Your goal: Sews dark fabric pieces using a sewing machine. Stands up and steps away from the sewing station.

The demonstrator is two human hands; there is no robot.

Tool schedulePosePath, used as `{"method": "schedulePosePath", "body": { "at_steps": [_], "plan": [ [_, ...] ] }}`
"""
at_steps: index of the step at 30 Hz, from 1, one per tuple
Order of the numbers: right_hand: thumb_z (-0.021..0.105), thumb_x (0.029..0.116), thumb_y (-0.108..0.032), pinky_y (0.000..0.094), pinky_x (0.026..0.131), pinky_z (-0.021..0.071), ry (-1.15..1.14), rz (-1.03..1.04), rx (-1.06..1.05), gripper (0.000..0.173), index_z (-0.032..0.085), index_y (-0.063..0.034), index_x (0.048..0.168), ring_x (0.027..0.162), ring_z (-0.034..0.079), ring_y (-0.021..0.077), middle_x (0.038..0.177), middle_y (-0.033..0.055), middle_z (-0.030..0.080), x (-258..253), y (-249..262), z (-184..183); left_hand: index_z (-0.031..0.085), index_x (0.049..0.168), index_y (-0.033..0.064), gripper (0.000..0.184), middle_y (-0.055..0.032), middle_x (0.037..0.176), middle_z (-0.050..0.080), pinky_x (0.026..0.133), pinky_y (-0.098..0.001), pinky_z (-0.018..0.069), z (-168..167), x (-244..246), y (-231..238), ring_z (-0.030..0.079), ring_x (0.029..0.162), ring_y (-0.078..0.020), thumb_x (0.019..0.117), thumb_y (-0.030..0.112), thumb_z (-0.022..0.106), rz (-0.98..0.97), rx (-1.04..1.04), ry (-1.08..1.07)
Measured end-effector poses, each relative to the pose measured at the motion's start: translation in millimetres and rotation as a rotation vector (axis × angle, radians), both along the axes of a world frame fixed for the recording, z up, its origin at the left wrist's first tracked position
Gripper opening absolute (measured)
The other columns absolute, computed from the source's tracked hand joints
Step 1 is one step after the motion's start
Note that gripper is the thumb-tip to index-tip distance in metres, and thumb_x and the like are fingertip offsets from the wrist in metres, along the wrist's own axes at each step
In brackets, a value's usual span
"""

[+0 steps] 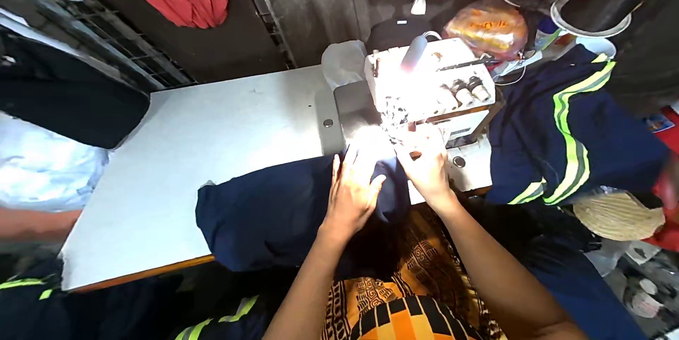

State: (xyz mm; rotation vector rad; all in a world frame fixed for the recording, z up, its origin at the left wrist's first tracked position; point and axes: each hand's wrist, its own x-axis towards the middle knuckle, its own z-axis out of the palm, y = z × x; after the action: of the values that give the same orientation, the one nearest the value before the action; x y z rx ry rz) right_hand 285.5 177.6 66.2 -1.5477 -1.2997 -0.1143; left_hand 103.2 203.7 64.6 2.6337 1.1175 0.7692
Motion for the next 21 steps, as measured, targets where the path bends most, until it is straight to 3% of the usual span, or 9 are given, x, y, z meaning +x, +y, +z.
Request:
{"method": "schedulePosePath", "body": {
  "at_steps": [3, 5, 7, 10, 13, 16, 18, 20, 21],
  "plan": [
    [0.070, 0.0942, -0.025, 0.0390, 0.082, 0.0559, 0.048, -0.067, -0.023, 0.029, 0.073, -0.0065, 0.117, 0.099, 0.064, 0.0254, 0.110, 0.0152, 0.065, -1.4, 1.4, 1.2, 0.058, 0.146, 0.0128, 0.051, -0.0085, 0.160, 0.045, 0.123, -0.0618, 0.0189, 0.7, -2.4, 8.0, 0.028, 0.154, -0.0290, 0.1077, 0.042, 0.040, -0.027, -0.014, 0.004],
    [0.068, 0.0955, -0.022, 0.0334, 0.074, 0.0550, 0.097, -0.079, 0.013, 0.023, 0.073, -0.0056, 0.110, 0.090, 0.062, 0.0196, 0.109, 0.0137, 0.060, -2.9, -2.5, 2.4, 0.056, 0.148, 0.0130, 0.052, -0.0085, 0.161, 0.042, 0.124, -0.0605, 0.0188, 2.0, -3.7, 10.8, 0.026, 0.155, -0.0286, 0.1077, 0.043, 0.040, -0.042, -0.021, 0.017],
    [0.066, 0.0885, -0.012, 0.0309, 0.079, 0.0564, 0.064, 0.028, 0.091, 0.016, 0.075, -0.0037, 0.098, 0.097, 0.063, 0.0187, 0.112, 0.0151, 0.061, -2.4, -8.8, 3.3, 0.055, 0.148, 0.0133, 0.052, -0.0087, 0.162, 0.040, 0.124, -0.0591, 0.0202, 3.9, -3.8, 12.6, 0.025, 0.155, -0.0282, 0.1072, 0.042, 0.041, -0.063, -0.032, 0.008],
    [0.068, 0.0886, -0.018, 0.0407, 0.084, 0.0533, -0.123, 0.080, 0.068, 0.017, 0.080, -0.0103, 0.098, 0.099, 0.064, 0.0253, 0.105, 0.0129, 0.068, 0.5, -9.9, 1.6, 0.056, 0.147, 0.0125, 0.050, -0.0071, 0.161, 0.042, 0.124, -0.0578, 0.0221, 0.3, -4.2, 13.4, 0.026, 0.155, -0.0280, 0.1060, 0.040, 0.045, -0.110, -0.012, -0.034],
    [0.072, 0.0919, -0.026, 0.0433, 0.088, 0.0543, -0.155, 0.015, 0.026, 0.020, 0.081, -0.0115, 0.103, 0.102, 0.065, 0.0265, 0.103, 0.0108, 0.069, 6.9, -7.3, -2.2, 0.051, 0.151, 0.0162, 0.052, -0.0024, 0.163, 0.039, 0.124, -0.0574, 0.0202, -0.1, -3.9, 11.9, 0.023, 0.156, -0.0263, 0.1060, 0.040, 0.043, -0.105, -0.022, -0.021],
    [0.072, 0.0901, -0.022, 0.0438, 0.088, 0.0556, -0.120, 0.018, 0.060, 0.020, 0.080, -0.0077, 0.102, 0.100, 0.067, 0.0273, 0.102, 0.0125, 0.071, -1.1, -4.0, 2.3, 0.056, 0.147, 0.0130, 0.051, -0.0085, 0.160, 0.043, 0.123, -0.0567, 0.0243, 2.4, -10.2, 13.1, 0.030, 0.153, -0.0289, 0.1064, 0.040, 0.043, -0.097, -0.020, -0.018],
    [0.073, 0.0881, -0.020, 0.0442, 0.082, 0.0573, -0.085, 0.006, 0.085, 0.019, 0.079, -0.0040, 0.097, 0.092, 0.069, 0.0273, 0.094, 0.0134, 0.072, -5.7, -3.2, 5.3, 0.061, 0.141, 0.0089, 0.050, -0.0130, 0.155, 0.049, 0.120, -0.0580, 0.0289, 0.1, -11.6, 16.3, 0.037, 0.149, -0.0324, 0.1061, 0.040, 0.043, -0.136, 0.023, -0.062],
    [0.073, 0.0884, -0.018, 0.0451, 0.079, 0.0573, -0.062, 0.006, 0.061, 0.016, 0.077, -0.0032, 0.093, 0.089, 0.069, 0.0280, 0.090, 0.0129, 0.072, -1.9, -6.0, 4.5, 0.056, 0.145, 0.0062, 0.056, -0.0165, 0.157, 0.045, 0.120, -0.0619, 0.0268, -4.8, -7.5, 18.9, 0.034, 0.150, -0.0369, 0.1057, 0.043, 0.040, -0.159, 0.020, -0.075],
    [0.073, 0.0891, -0.018, 0.0448, 0.079, 0.0572, -0.053, 0.016, 0.044, 0.017, 0.078, -0.0039, 0.097, 0.090, 0.069, 0.0276, 0.092, 0.0126, 0.072, 1.4, -7.6, 2.8, 0.053, 0.148, 0.0062, 0.059, -0.0171, 0.159, 0.042, 0.120, -0.0635, 0.0244, -7.6, -5.8, 18.8, 0.030, 0.152, -0.0384, 0.1055, 0.044, 0.038, -0.154, 0.008, -0.075]
  ]
}}
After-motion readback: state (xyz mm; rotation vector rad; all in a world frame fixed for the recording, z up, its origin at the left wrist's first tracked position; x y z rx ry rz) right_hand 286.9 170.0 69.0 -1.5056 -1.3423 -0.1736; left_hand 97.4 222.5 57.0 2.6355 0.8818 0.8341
